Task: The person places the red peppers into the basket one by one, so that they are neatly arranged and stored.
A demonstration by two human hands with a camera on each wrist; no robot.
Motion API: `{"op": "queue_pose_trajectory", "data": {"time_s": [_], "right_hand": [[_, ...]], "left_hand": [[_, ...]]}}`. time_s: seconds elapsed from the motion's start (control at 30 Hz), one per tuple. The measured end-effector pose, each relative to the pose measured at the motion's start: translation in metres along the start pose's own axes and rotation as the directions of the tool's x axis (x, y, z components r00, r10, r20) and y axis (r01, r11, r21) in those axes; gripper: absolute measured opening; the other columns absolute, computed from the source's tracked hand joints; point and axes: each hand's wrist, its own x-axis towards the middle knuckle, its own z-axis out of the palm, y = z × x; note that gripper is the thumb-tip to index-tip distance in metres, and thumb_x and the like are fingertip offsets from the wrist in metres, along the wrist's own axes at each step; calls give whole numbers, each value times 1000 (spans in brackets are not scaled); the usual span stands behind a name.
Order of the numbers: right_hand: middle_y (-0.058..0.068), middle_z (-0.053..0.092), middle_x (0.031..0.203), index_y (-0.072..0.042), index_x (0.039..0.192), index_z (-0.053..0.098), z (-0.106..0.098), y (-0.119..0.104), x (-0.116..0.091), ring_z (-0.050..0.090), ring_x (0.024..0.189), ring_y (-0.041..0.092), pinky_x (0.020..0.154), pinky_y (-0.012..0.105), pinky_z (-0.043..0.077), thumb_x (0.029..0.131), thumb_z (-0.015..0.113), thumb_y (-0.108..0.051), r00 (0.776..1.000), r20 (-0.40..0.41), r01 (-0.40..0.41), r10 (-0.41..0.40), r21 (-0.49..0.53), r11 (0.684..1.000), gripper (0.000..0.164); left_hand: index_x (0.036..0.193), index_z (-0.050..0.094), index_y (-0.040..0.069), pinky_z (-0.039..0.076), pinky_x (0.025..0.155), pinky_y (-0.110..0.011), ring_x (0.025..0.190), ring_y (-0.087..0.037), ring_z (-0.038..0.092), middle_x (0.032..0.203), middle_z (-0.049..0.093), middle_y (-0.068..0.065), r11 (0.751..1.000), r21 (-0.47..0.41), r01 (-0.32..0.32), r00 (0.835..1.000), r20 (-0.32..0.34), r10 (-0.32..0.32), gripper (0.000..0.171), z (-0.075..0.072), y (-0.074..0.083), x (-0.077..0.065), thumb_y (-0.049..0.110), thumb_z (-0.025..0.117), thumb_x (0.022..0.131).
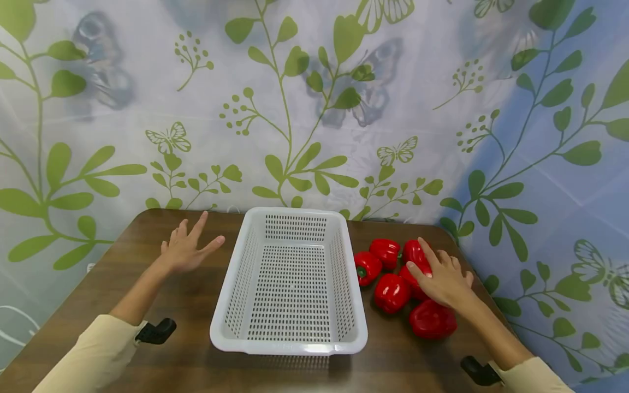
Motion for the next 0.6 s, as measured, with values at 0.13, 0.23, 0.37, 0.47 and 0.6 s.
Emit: {"op": "queue_pose_trajectory", "data": {"time_s": [0.13,0.23,0.37,0.47,0.6], "right_hand": [[41,25,151,-20,164,1,-8,9,-4,27,134,63,88,87,27,102,35,-65,997,69,-20,17,41,999,84],[44,23,153,-14,164,-2,-13,18,-6,25,137,65,94,87,27,103,35,-61,993,115,-6,-6,97,995,85],[44,16,157,-6,162,-5,-15,32,-6,25,138,67,101,80,33,106,38,-54,983,170,36,-73,214,976,86],[42,11,159,-5,162,-8,-18,41,-8,26,138,67,99,76,40,106,44,-50,973,205,43,-104,284,958,88],[42,14,157,-2,161,-7,-22,52,-10,29,135,66,92,67,50,105,49,-47,960,251,40,-126,321,946,91]], "left_hand": [[163,-7,15,8,102,-89,143,-70,2,158,-4,-45,999,-35,-36,999,16,37,91,4,4,0,63,40,102],[163,-9,14,13,102,-88,143,-70,1,158,-5,-45,994,-91,-55,997,48,59,91,7,8,1,61,40,103],[162,-15,16,11,106,-85,146,-65,-5,160,-11,-41,974,-222,-56,989,119,84,91,11,10,2,58,41,104],[161,-19,20,6,111,-82,150,-57,-10,165,-15,-31,948,-314,-43,982,163,98,92,15,9,3,58,42,104],[158,-24,32,3,113,-80,152,-50,-15,168,-21,-18,896,-444,5,969,224,106,93,18,10,2,60,45,103]]}}
